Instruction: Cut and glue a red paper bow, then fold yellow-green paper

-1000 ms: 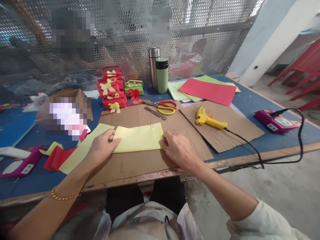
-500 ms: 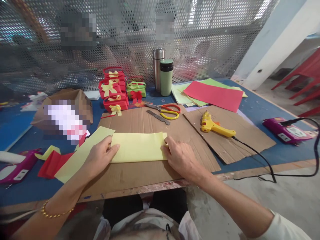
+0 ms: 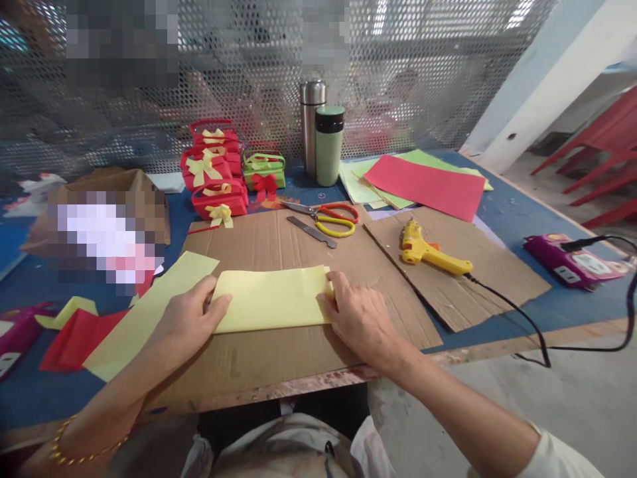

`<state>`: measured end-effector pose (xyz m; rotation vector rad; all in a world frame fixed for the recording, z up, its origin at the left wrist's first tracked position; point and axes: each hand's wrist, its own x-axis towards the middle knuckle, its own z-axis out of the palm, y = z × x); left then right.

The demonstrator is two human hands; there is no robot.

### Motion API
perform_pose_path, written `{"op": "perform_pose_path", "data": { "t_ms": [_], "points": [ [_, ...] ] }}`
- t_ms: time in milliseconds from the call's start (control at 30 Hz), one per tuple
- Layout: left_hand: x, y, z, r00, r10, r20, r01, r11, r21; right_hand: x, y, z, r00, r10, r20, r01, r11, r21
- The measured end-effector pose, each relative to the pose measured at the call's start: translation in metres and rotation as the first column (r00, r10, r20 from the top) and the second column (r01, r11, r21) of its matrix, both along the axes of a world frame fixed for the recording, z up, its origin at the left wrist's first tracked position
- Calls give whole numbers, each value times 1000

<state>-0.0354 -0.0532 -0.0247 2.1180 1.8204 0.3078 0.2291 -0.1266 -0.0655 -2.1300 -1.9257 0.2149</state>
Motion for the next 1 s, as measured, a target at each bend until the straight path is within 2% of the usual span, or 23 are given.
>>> {"op": "perform_pose_path", "data": {
  "t_ms": [167,300,433,600,767,1000],
  "points": [
    [-2,3,-4,999,0,36,-1,1000,18,4,0,-4,999,43,-17,-41,992,117],
    [-3,0,-7,997,9,72,-14,998,64,7,-3,-5,992,127,11,-127,978,167],
    [-4,-4,-10,997,-66,29,62,990,128,8,-5,-4,980,195,41,-200,963,180],
    [-8,-4,-12,995,-101,25,96,985,140,7,-4,-1,980,179,87,-189,974,122],
    [-8,-6,-12,996,-90,12,87,984,159,7,-7,-5,984,170,49,-176,965,197],
    [-13,-26,-17,987,-136,-82,144,984,107,8,-25,-13,976,211,55,-218,931,294]
  ]
}}
